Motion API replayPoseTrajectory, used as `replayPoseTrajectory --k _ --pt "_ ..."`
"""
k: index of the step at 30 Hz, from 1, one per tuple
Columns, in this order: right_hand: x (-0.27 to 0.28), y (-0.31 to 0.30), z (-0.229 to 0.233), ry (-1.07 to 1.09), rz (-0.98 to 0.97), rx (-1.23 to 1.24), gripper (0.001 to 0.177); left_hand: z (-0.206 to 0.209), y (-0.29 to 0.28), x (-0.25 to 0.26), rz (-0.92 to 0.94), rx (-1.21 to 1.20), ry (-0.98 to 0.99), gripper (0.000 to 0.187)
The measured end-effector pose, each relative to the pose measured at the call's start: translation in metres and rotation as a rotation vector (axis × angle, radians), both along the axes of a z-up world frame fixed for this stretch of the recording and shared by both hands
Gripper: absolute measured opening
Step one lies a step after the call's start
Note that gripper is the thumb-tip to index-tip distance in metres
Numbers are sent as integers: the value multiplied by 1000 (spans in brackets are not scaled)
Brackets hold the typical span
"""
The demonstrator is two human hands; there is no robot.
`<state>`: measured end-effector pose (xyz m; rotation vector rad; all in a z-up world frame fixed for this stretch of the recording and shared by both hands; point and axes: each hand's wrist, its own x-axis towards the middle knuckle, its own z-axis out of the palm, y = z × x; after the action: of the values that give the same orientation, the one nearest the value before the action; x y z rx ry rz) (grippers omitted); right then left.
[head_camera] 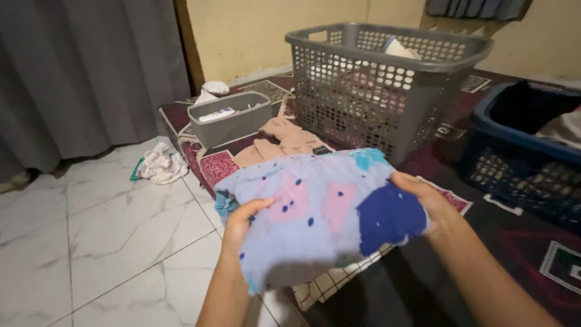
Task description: The person picks up and smooths a colorful patterned garment on a floor mat, folds it into a square, and then repeats the process with a tan shirt, smoothing and folding it before setting it aside.
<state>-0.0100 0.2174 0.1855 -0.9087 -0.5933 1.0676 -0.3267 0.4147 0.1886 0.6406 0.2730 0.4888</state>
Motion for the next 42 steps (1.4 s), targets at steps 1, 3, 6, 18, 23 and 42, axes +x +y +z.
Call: replayPoseTrajectory --k 1,3,6,18,23,42 --pt "3 12 -2 -29 28 -25 31 -5 11 2 -8 -27 27 41" --pt "16 47 0 -60 120 -9 30 -8 39 17 -25 -75 64 38" --pt "34 108 30 -72 246 40 36 12 95 44 65 82 -118 33" --pt "65 234 -107 16 -251 -372 44 -110 201 125 209 71 317 51" --pt "95 226 -182 200 -11 50 49 -195 187 112 480 117 247 77" --pt "69 181 -155 -855 -443 -460 74 -188 103 118 870 799 1029 94"
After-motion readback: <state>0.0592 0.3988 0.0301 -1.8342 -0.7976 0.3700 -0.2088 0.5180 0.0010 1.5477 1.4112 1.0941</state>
